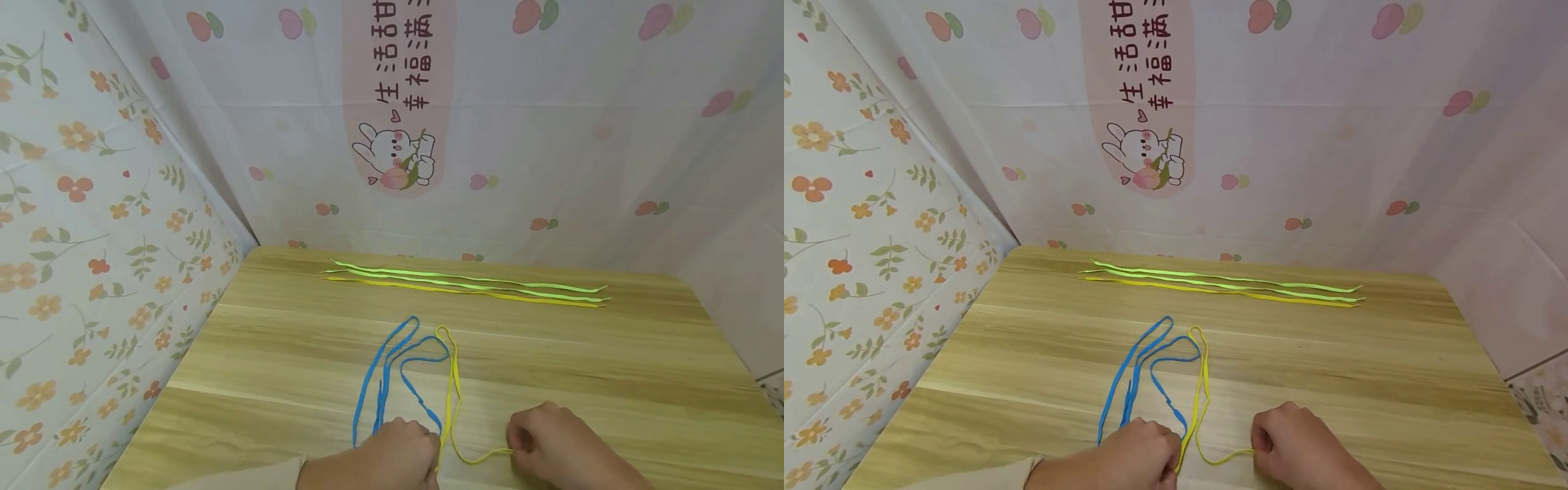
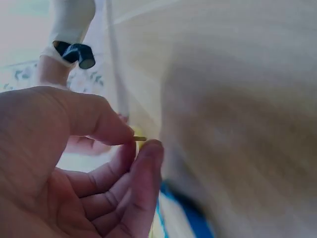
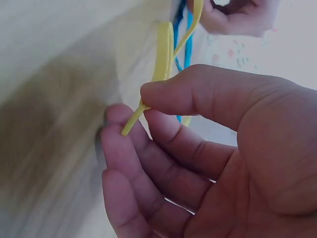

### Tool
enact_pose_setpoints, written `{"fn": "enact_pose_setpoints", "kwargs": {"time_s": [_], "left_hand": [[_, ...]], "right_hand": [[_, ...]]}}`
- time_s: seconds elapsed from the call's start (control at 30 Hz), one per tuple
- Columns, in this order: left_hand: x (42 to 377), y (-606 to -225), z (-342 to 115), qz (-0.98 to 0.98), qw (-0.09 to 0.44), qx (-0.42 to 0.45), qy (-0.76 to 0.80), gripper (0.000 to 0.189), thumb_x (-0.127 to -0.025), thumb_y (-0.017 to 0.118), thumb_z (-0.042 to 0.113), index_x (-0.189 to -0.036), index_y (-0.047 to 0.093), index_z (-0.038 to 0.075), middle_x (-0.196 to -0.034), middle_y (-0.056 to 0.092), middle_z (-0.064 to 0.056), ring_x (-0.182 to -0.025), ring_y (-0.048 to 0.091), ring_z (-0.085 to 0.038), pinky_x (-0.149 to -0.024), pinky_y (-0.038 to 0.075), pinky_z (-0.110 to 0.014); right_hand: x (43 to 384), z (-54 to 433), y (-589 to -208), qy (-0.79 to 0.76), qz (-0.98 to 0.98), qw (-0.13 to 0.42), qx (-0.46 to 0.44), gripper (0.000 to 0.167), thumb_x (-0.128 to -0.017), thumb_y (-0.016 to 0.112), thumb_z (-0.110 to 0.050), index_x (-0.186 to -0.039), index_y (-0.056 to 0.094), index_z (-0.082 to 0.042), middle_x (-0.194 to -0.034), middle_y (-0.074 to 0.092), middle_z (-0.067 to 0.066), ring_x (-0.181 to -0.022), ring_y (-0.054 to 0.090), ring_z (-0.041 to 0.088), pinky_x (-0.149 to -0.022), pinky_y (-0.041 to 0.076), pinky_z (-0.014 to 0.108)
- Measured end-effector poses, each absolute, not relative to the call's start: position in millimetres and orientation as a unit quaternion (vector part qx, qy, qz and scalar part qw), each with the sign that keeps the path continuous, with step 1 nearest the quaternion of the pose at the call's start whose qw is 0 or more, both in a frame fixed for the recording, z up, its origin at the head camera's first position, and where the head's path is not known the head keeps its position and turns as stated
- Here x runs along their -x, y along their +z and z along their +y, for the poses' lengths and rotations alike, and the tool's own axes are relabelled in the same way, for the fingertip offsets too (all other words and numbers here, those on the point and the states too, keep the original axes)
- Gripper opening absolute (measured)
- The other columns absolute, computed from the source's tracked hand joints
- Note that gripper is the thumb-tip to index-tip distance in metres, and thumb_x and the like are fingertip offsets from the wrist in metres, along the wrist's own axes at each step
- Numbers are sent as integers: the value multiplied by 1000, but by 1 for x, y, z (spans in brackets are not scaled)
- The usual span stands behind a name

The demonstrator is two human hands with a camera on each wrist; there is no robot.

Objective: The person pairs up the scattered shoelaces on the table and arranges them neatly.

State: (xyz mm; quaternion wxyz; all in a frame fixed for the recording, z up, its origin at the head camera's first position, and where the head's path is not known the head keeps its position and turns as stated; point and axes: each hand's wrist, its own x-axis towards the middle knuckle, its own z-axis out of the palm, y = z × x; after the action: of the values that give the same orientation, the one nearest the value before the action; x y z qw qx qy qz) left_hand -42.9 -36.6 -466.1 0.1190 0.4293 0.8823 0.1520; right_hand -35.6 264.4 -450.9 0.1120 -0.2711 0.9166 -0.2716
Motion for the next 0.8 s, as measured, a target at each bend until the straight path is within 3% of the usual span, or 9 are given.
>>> {"fn": "enact_pose_setpoints", "kwargs": {"time_s": [0.17, 0.4, 0.63, 0.8], "left_hand": [[46, -431, -46, 886, 103, -399, 213, 19, -80, 81, 9, -75, 66, 20, -64, 53, 21, -60, 44, 9, -56, 38, -10], [62, -426, -65, 887, 55, -375, 263, 10, -83, 78, 7, -81, 76, 17, -72, 60, 21, -69, 50, 9, -66, 41, -10], [78, -425, -84, 867, 66, -340, 357, 16, -91, 77, 3, -80, 74, 15, -73, 58, 20, -67, 52, 7, -64, 49, -13], [92, -423, -98, 855, 105, -295, 414, 17, -94, 77, 7, -83, 73, 19, -75, 62, 17, -71, 57, 2, -66, 53, -20]], "right_hand": [[38, 274, -444, -304, 910, 110, 259, 34, -86, 81, -4, -82, 64, -32, -76, 53, -26, -70, 48, -5, -61, 44, 23], [47, 290, -432, -339, 900, 140, 235, 23, -97, 78, -6, -89, 73, -27, -83, 64, -22, -76, 58, -3, -65, 51, 25], [56, 308, -427, -394, 886, 139, 202, 16, -100, 77, -6, -96, 78, -22, -89, 72, -13, -80, 63, 2, -68, 54, 26], [61, 320, -426, -432, 881, 133, 141, 6, -102, 77, -9, -104, 81, -14, -101, 76, -5, -86, 66, 7, -72, 56, 27]]}}
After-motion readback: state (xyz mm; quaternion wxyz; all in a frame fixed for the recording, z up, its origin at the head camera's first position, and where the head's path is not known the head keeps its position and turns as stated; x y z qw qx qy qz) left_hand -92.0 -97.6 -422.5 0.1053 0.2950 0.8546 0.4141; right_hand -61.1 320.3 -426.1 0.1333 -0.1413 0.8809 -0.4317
